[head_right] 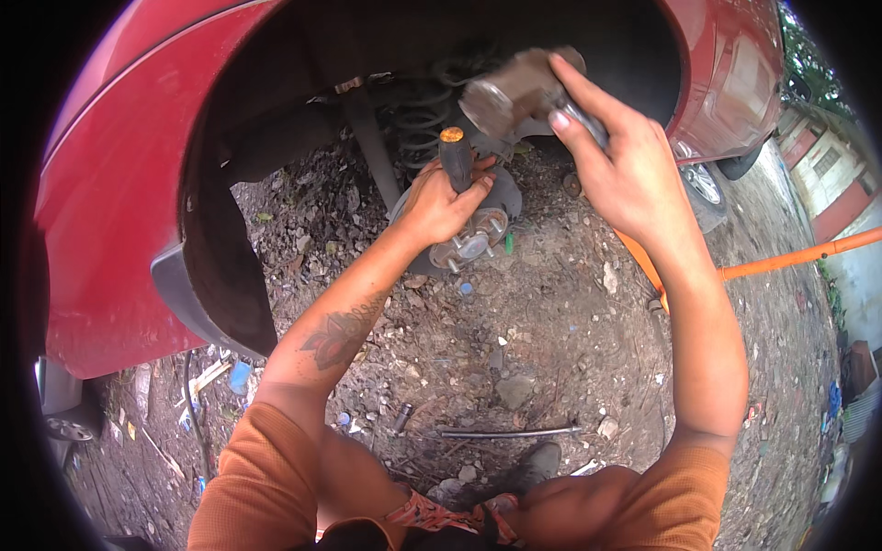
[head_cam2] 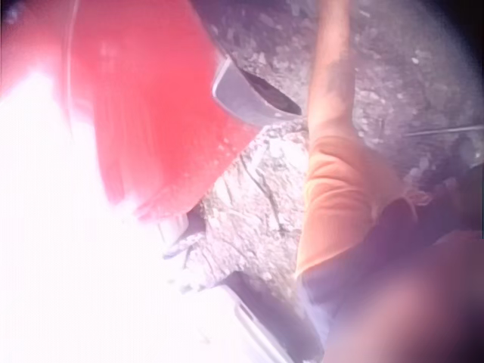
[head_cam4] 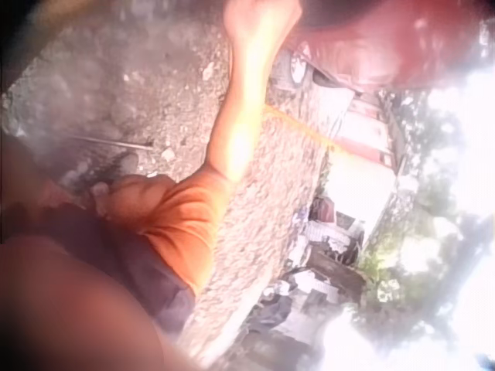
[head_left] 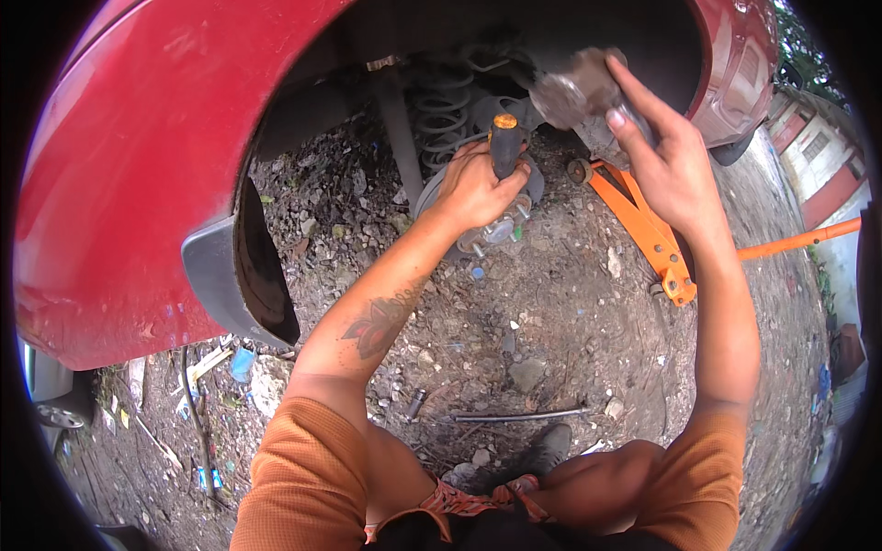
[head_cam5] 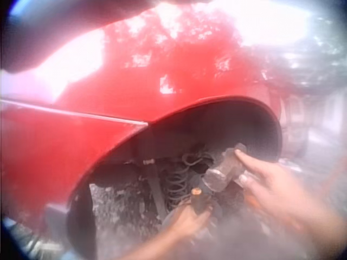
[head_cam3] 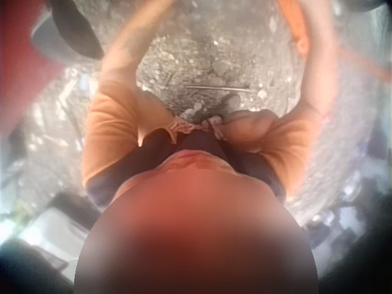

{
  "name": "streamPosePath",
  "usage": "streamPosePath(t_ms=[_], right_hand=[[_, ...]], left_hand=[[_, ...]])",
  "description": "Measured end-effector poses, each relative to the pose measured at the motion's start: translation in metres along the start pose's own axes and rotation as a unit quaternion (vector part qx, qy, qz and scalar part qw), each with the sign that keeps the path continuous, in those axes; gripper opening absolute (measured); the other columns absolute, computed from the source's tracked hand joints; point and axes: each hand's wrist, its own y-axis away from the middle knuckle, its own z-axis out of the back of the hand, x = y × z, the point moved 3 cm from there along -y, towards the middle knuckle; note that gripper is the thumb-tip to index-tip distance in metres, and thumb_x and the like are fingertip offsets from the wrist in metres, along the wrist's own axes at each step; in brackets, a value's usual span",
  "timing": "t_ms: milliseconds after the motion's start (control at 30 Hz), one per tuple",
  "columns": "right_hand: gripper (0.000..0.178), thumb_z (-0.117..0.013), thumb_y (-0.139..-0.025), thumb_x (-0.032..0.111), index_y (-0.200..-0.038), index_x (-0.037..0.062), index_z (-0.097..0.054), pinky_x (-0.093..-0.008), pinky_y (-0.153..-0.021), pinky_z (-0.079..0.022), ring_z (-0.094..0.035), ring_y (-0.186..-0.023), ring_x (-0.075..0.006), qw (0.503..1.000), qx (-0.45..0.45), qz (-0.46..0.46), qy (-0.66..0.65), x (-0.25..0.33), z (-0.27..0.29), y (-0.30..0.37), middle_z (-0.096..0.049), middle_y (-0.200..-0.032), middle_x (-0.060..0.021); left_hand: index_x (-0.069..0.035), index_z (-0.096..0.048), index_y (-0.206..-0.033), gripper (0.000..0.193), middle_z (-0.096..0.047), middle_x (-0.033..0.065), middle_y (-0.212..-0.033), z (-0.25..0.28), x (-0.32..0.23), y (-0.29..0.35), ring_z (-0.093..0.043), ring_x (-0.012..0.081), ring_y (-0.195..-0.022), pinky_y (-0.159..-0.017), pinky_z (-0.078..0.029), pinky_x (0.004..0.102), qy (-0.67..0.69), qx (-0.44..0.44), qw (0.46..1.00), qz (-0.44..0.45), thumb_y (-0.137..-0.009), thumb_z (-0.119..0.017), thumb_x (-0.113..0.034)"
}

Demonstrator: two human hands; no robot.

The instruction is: The person works on the rear wheel assembly of a red car, using a hammer and a screwdriver to pry and remove the brake drum. After the drum is removed, the person uses a long metal bar to apply force to the wheel hub assembly.

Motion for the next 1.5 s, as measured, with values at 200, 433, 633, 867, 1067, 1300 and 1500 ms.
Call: streamPosePath(t_ms=[200, 433, 633, 867, 1067, 1300, 1500], right_hand=[[0.044, -0.059, -0.095, 0.021, -0.138, 0.0125, -0.057, -0.0421, -0.088, -0.054, -0.066, -0.097, -0.0423, 0.994, 0.001, 0.104, 0.026, 0.061, -0.016, -0.043, -0.069, -0.103, -0.0250], [0.040, -0.064, -0.092, 0.020, -0.130, 0.0071, -0.064, -0.0437, -0.092, -0.053, -0.067, -0.103, -0.0390, 0.985, 0.099, 0.090, 0.109, 0.052, -0.011, -0.065, -0.070, -0.108, -0.0213], [0.039, -0.062, -0.093, 0.022, -0.131, 0.0123, -0.064, -0.0451, -0.088, -0.056, -0.068, -0.099, -0.0409, 0.993, 0.033, 0.057, 0.097, 0.032, -0.039, -0.045, -0.070, -0.101, -0.0237], [0.044, -0.062, -0.095, 0.023, -0.136, 0.0088, -0.058, -0.0406, -0.087, -0.055, -0.070, -0.098, -0.0339, 0.983, 0.089, 0.054, 0.153, 0.048, -0.018, -0.075, -0.071, -0.108, -0.0208], [0.042, -0.062, -0.095, 0.024, -0.135, 0.0164, -0.061, -0.0477, -0.088, -0.055, -0.067, -0.099, -0.0385, 0.993, 0.066, 0.045, 0.082, 0.034, -0.030, -0.031, -0.072, -0.102, -0.0193], [0.044, -0.064, -0.094, 0.025, -0.137, 0.0169, -0.059, -0.0460, -0.089, -0.054, -0.067, -0.101, -0.0377, 0.987, 0.081, 0.001, 0.136, 0.023, -0.014, -0.017, -0.071, -0.106, -0.0202], [0.053, -0.063, -0.095, 0.030, -0.144, 0.0129, -0.051, -0.0406, -0.101, -0.048, -0.062, -0.119, -0.0380, 0.975, 0.023, -0.205, 0.081, -0.070, -0.038, 0.073, -0.064, -0.124, -0.0251]], left_hand=[[-0.009, -0.072, -0.104, 0.033, -0.069, 0.0177, -0.113, 0.002, 0.001, -0.006, -0.061, 0.0374, -0.113, -0.105, -0.041, 0.0444, -0.005, -0.010, 1.000, -0.008, -0.087, -0.062, -0.036], [-0.003, -0.069, -0.120, 0.040, -0.069, 0.0111, -0.124, 0.007, -0.007, -0.006, -0.061, 0.0300, -0.121, -0.107, -0.043, 0.0423, -0.077, 0.001, 0.997, 0.028, -0.091, -0.060, -0.029], [-0.004, -0.071, -0.117, 0.039, -0.068, 0.0121, -0.125, 0.000, -0.004, -0.008, -0.060, 0.0314, -0.121, -0.107, -0.043, 0.0420, -0.072, -0.034, 0.997, 0.025, -0.090, -0.061, -0.029], [-0.004, -0.072, -0.115, 0.039, -0.067, 0.0123, -0.127, 0.000, -0.002, -0.006, -0.058, 0.0328, -0.123, -0.109, -0.041, 0.0409, -0.079, -0.030, 0.995, 0.055, -0.089, -0.061, -0.031], [-0.005, -0.072, -0.111, 0.040, -0.065, 0.0170, -0.127, 0.000, -0.002, -0.008, -0.059, 0.0364, -0.121, -0.107, -0.042, 0.0437, -0.065, -0.047, 0.995, 0.062, -0.088, -0.061, -0.035], [-0.005, -0.070, -0.109, 0.040, -0.066, 0.0205, -0.120, 0.011, -0.009, -0.007, -0.061, 0.0391, -0.113, -0.102, -0.046, 0.0446, -0.064, -0.031, 0.993, 0.094, -0.083, -0.061, -0.035], [-0.001, -0.069, -0.110, 0.040, -0.064, 0.0190, -0.128, 0.006, 0.003, 0.009, -0.055, 0.0376, -0.126, -0.109, -0.041, 0.0449, -0.040, -0.070, 0.997, 0.001, -0.083, -0.057, -0.028]])
